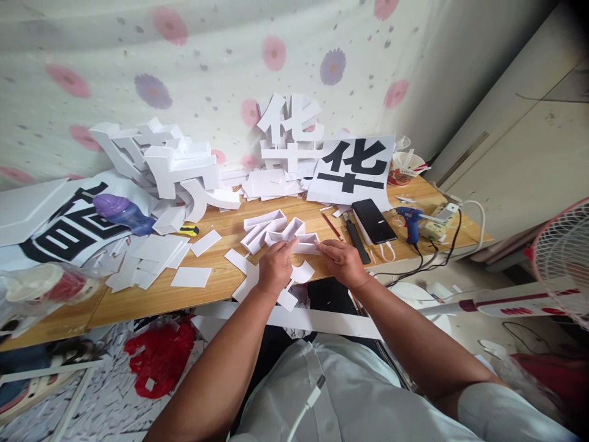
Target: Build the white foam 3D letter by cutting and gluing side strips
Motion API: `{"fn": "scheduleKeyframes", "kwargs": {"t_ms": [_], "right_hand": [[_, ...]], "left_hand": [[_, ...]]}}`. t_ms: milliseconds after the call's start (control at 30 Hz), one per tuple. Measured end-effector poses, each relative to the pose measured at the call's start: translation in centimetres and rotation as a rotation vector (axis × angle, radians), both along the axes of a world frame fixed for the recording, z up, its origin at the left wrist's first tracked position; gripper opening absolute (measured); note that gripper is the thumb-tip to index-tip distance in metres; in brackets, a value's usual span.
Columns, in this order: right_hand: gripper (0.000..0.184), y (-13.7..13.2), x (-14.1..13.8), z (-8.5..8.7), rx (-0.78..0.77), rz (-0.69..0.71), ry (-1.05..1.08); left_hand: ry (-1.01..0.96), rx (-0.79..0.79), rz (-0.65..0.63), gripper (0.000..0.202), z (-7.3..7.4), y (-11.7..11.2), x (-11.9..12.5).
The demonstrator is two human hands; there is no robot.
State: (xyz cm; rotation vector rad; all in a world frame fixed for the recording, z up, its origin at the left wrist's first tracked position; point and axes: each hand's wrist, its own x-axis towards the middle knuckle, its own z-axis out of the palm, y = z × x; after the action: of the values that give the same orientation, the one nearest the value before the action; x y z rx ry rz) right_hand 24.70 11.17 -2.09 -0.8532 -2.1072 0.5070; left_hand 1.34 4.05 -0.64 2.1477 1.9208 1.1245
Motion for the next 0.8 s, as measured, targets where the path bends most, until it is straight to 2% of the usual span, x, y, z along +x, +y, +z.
{"fn": "scheduleKeyframes", "kwargs": {"t_ms": [100,200,267,367,533,667,800], "right_hand": [[0.034,-0.2,0.1,0.3,0.016,0.013,0.028],[0.034,-1.2,0.6,0.4,0.027,-0.066,0.094],[0.027,-2.2,1.1,0.1,0.047,-0.111,0.122],[0.021,-4.0,2.1,-0.7,0.08,-0.062,0.099],[0.023,-6.4,3.6,-1.5,0.104,-0.033,0.071],[0.024,-6.4,4.8,-1.2,0.128,-0.094,0.061],[0.022,-4.7,6.2,-0.2,0.198,-0.212,0.027]], "left_hand": [[0.015,-0.009,0.005,0.052,0.2,0.0,0.1],[0.019,-0.009,0.0,0.054,0.2,0.0,0.0],[0.017,-0.008,-0.005,0.056,0.1,0.0,0.0],[0.019,-0.008,0.006,0.058,-0.1,0.0,-0.1],[0.016,0.004,0.005,0.059,-0.3,0.1,-0.2],[0.01,0.031,-0.003,0.058,-0.6,0.3,-0.5],[0.023,0.056,0.0,0.056,-1.0,0.5,-0.8]]}}
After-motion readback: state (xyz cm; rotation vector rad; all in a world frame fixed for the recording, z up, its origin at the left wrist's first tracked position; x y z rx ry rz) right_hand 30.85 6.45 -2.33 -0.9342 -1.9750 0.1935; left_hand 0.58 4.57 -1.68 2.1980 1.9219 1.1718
